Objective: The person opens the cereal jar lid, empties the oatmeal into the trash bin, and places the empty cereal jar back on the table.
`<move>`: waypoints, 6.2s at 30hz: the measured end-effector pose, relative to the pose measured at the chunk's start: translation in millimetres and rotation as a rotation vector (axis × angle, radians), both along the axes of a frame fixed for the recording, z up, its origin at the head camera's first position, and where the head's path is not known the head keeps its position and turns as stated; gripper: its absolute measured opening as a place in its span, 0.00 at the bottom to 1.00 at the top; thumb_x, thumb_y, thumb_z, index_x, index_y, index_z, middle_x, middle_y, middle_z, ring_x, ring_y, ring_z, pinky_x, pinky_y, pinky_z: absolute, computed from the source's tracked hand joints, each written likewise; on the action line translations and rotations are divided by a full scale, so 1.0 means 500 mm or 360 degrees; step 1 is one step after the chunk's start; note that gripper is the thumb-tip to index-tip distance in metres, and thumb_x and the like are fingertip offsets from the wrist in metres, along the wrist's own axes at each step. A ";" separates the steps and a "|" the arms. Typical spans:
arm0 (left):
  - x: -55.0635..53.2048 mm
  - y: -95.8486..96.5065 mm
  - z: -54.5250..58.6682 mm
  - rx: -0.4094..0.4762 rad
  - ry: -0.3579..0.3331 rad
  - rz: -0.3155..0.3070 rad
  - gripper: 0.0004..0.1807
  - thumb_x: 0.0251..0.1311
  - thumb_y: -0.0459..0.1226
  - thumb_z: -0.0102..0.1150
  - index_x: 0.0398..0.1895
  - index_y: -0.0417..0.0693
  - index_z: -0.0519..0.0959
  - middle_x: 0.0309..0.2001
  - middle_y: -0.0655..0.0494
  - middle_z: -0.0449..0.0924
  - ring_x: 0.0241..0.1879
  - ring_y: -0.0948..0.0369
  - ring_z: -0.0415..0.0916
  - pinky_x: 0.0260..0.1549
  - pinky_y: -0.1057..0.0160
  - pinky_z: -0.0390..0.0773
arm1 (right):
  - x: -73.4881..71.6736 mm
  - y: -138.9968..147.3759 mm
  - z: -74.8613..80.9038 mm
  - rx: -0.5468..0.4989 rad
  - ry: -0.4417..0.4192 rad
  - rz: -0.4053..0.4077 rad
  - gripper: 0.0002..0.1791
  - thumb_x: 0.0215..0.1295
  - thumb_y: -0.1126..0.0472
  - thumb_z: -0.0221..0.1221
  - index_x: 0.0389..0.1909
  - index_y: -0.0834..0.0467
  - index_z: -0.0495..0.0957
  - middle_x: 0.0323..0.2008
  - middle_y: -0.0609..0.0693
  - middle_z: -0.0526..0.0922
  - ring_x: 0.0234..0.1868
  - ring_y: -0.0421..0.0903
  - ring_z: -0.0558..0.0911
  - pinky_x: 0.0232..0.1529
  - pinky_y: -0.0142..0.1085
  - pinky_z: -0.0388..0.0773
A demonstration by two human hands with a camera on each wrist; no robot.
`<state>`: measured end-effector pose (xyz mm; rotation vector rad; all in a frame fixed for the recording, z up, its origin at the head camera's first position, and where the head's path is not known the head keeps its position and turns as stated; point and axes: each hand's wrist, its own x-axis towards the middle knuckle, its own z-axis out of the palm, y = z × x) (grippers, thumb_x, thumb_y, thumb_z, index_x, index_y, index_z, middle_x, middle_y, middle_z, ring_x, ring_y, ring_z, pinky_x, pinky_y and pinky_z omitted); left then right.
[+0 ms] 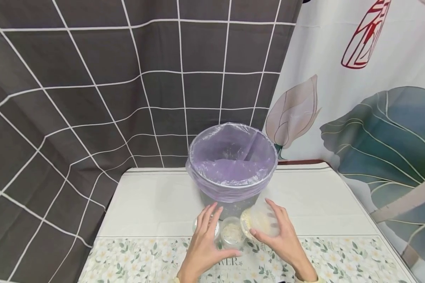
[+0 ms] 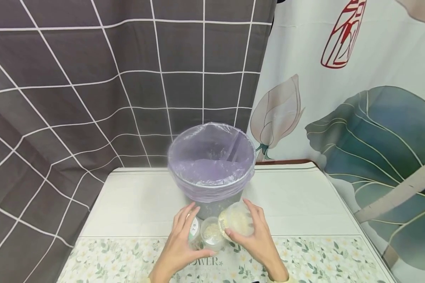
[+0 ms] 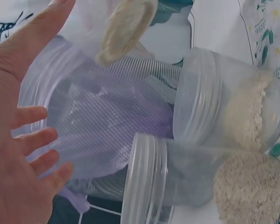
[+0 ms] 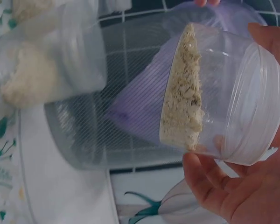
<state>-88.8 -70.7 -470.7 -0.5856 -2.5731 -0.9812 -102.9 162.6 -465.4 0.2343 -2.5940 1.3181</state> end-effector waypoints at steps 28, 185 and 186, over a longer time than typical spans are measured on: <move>-0.020 0.046 0.009 0.0099 0.0577 -0.0020 0.57 0.28 0.63 0.70 0.61 0.38 0.63 0.60 0.47 0.67 0.60 0.49 0.63 0.58 0.53 0.68 | 0.035 -0.097 0.055 -0.0153 0.0200 0.0327 0.51 0.41 0.52 0.72 0.68 0.52 0.56 0.59 0.45 0.65 0.56 0.45 0.69 0.50 0.45 0.73; -0.011 0.031 -0.002 -0.0115 0.0421 -0.0100 0.52 0.08 0.38 0.71 0.53 0.37 0.67 0.50 0.52 0.68 0.52 0.58 0.65 0.52 0.63 0.73 | 0.018 -0.097 0.090 -0.0177 -0.0614 0.0499 0.39 0.59 0.49 0.59 0.66 0.59 0.54 0.60 0.69 0.62 0.52 0.64 0.71 0.38 0.50 0.78; -0.010 0.032 -0.003 -0.0127 0.0431 -0.0092 0.51 0.08 0.38 0.70 0.53 0.38 0.67 0.50 0.52 0.68 0.52 0.58 0.65 0.52 0.64 0.72 | 0.018 -0.097 0.091 -0.0206 -0.0671 0.0503 0.38 0.59 0.49 0.58 0.65 0.59 0.54 0.58 0.70 0.65 0.49 0.63 0.74 0.33 0.47 0.79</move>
